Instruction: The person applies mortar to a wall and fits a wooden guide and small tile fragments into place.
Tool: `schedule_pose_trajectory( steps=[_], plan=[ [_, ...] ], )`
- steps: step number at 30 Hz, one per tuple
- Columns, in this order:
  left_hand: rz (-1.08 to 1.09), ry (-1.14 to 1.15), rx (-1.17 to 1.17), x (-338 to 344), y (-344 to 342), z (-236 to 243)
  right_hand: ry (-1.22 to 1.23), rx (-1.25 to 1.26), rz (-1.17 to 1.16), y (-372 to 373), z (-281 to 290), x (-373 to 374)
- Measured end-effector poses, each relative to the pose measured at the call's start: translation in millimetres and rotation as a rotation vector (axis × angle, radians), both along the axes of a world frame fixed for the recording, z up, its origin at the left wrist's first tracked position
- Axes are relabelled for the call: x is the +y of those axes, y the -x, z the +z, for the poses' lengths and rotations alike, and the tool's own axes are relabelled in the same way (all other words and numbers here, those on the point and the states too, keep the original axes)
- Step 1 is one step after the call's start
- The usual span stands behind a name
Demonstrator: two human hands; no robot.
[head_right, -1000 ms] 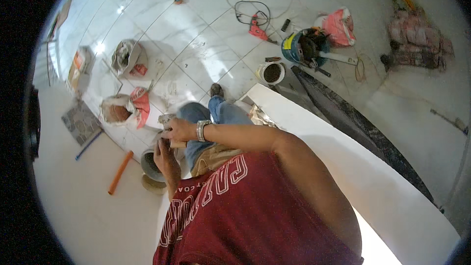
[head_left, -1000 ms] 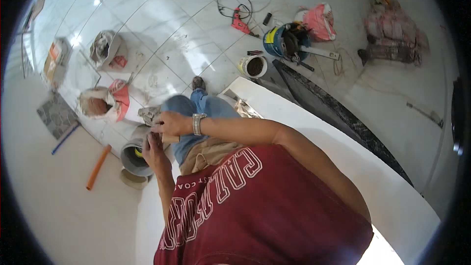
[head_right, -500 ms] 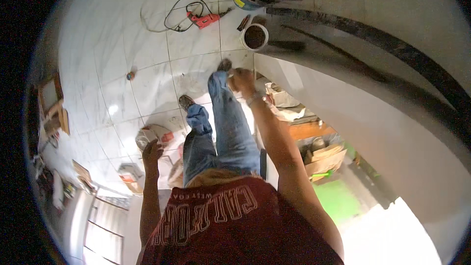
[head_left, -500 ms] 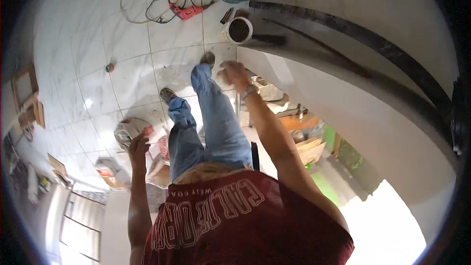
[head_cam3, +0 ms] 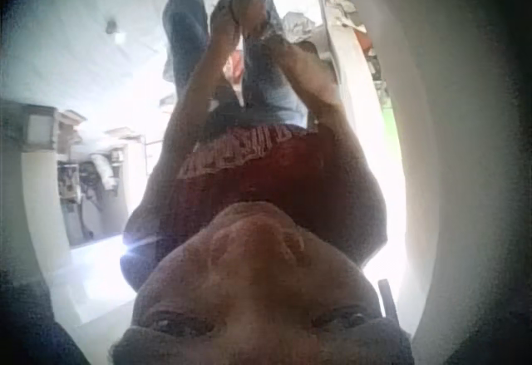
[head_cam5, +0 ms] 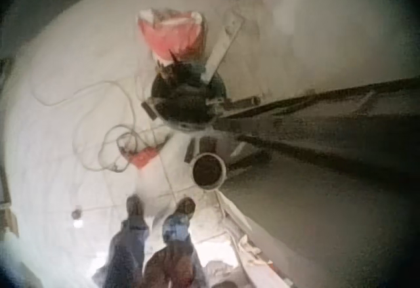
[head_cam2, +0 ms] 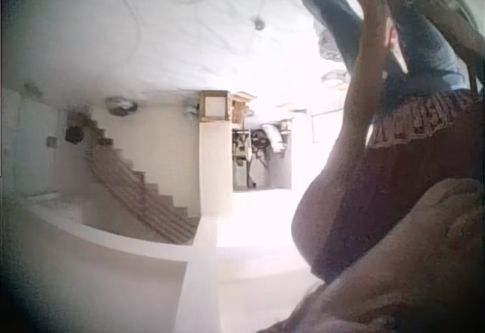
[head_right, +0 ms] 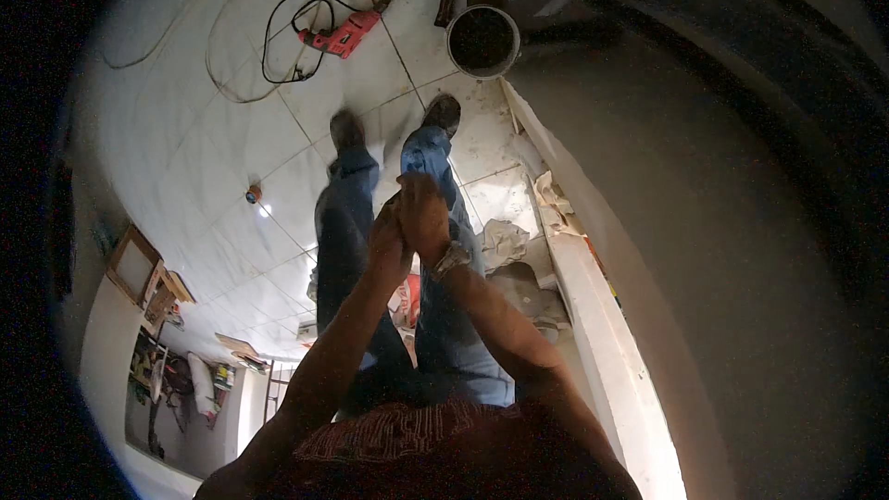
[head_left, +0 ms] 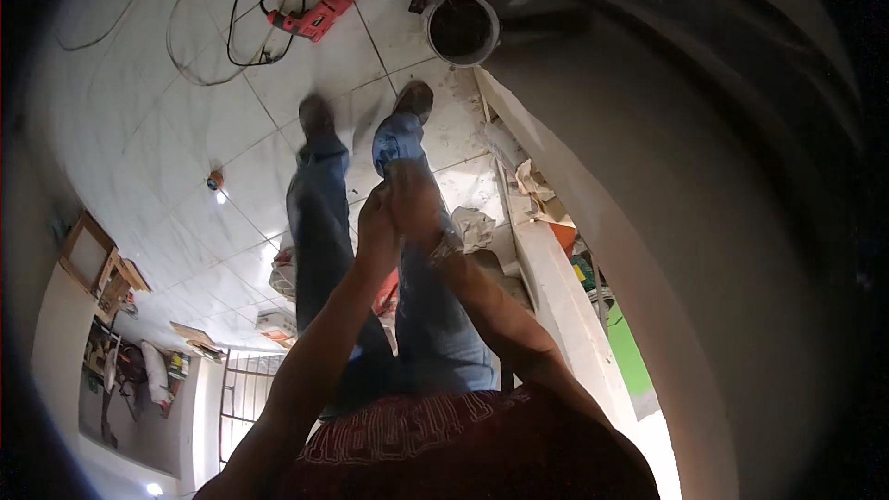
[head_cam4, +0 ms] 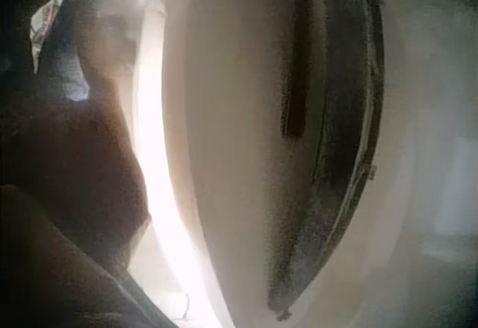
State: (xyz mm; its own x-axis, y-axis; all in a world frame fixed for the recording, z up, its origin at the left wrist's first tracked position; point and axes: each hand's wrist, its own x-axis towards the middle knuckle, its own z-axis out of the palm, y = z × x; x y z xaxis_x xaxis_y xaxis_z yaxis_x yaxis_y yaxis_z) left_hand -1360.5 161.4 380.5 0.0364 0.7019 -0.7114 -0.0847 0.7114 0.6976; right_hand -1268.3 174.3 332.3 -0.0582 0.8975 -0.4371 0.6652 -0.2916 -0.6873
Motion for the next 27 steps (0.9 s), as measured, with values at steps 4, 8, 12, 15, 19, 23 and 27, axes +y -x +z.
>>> schedule_pose_trajectory(
  steps=[4, 8, 12, 15, 19, 23, 27],
  plan=[
    [0.571, 0.360, -0.263, 18, 9, -70, -0.191, -0.071, -0.214, -11, -71, 84],
    [0.442, 0.548, -0.485, 4, 3, -92, -0.391, -0.397, -0.306, -98, -196, 181],
    [0.423, 0.743, -0.483, -45, 52, -110, -0.305, -0.532, -0.153, -127, -275, 236],
    [-0.467, 0.330, 0.150, -69, 92, -118, -0.255, -0.566, -0.045, -110, -291, 251],
    [-0.302, 0.347, 0.185, -64, 82, -120, -0.182, -0.598, 0.150, -127, -291, 247],
    [0.124, 0.641, -0.181, -52, 95, -119, 0.080, -0.492, 0.066, -106, -272, 242],
    [0.393, 0.810, -0.417, -35, 70, -120, -0.431, -0.601, -0.129, -117, -295, 206]
  ],
)
